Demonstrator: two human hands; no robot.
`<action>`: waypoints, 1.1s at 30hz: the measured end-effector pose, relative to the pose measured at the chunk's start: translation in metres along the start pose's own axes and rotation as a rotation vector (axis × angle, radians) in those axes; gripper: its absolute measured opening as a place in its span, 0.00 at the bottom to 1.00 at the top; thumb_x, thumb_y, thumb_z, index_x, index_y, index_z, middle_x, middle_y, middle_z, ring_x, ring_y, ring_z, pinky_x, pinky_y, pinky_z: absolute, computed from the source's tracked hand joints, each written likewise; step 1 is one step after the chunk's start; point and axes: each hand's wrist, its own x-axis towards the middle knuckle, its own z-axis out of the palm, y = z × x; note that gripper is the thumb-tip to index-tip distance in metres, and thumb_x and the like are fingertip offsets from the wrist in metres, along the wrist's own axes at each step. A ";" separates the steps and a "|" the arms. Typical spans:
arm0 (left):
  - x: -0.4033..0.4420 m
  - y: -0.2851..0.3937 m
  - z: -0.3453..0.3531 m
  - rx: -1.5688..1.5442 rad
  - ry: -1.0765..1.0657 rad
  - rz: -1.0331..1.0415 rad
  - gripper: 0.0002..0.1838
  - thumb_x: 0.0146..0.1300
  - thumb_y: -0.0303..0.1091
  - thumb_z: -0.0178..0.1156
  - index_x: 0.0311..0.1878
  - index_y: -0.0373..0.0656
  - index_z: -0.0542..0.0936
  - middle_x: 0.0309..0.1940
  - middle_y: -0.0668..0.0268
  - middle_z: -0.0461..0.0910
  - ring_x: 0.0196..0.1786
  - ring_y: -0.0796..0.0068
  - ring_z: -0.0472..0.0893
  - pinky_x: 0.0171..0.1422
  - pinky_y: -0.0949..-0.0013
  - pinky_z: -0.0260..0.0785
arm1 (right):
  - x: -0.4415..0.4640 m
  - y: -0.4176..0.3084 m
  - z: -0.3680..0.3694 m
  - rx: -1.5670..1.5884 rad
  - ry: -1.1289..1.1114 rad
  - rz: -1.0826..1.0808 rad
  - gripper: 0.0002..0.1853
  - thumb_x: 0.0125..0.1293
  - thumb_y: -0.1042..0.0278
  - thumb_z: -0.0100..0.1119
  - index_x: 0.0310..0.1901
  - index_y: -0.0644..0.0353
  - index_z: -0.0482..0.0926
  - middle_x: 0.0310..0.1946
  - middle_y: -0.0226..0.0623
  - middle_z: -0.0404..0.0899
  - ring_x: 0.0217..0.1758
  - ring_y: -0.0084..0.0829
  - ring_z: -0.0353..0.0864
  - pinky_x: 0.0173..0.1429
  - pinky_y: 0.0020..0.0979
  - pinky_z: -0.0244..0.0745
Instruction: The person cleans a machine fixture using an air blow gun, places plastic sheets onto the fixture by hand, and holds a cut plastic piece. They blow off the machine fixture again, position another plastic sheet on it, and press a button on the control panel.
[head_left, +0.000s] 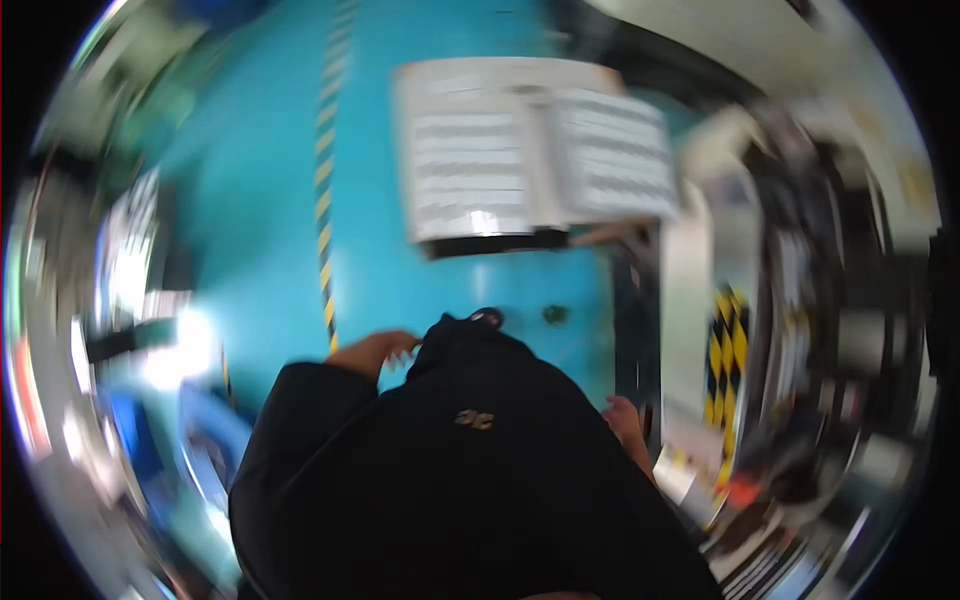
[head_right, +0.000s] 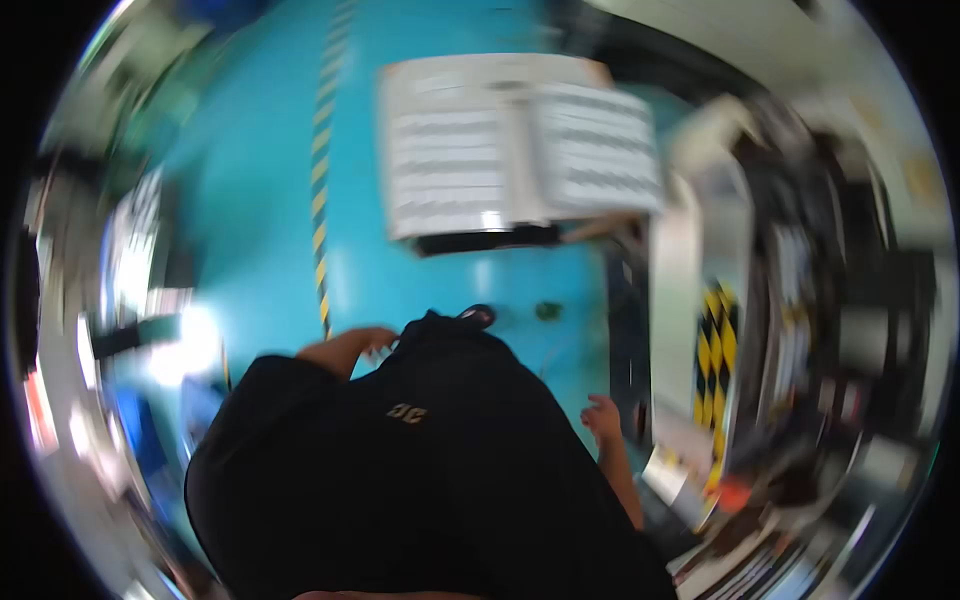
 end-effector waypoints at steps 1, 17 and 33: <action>0.082 -0.044 -0.015 -0.076 -0.047 0.086 0.27 0.66 0.52 0.48 0.64 0.49 0.70 0.56 0.61 0.76 0.49 0.58 0.78 0.45 0.47 0.72 | -0.014 0.020 0.011 0.151 0.037 0.071 0.23 0.50 0.78 0.59 0.51 0.67 0.73 0.26 0.40 0.78 0.24 0.29 0.78 0.28 0.28 0.75; -0.078 0.236 0.151 1.319 -0.318 0.264 0.30 0.71 0.50 0.49 0.66 0.35 0.63 0.53 0.57 0.76 0.59 0.65 0.75 0.60 0.63 0.69 | -0.218 0.108 0.454 1.390 0.075 0.671 0.35 0.62 0.49 0.58 0.68 0.52 0.61 0.65 0.43 0.65 0.61 0.46 0.70 0.43 0.50 0.81; -0.059 0.130 0.169 1.482 -0.483 0.093 0.37 0.69 0.48 0.53 0.71 0.34 0.52 0.60 0.55 0.71 0.61 0.58 0.73 0.62 0.62 0.68 | -0.411 0.044 0.531 1.914 0.978 0.225 0.38 0.65 0.39 0.53 0.68 0.57 0.59 0.66 0.45 0.63 0.64 0.42 0.69 0.59 0.39 0.72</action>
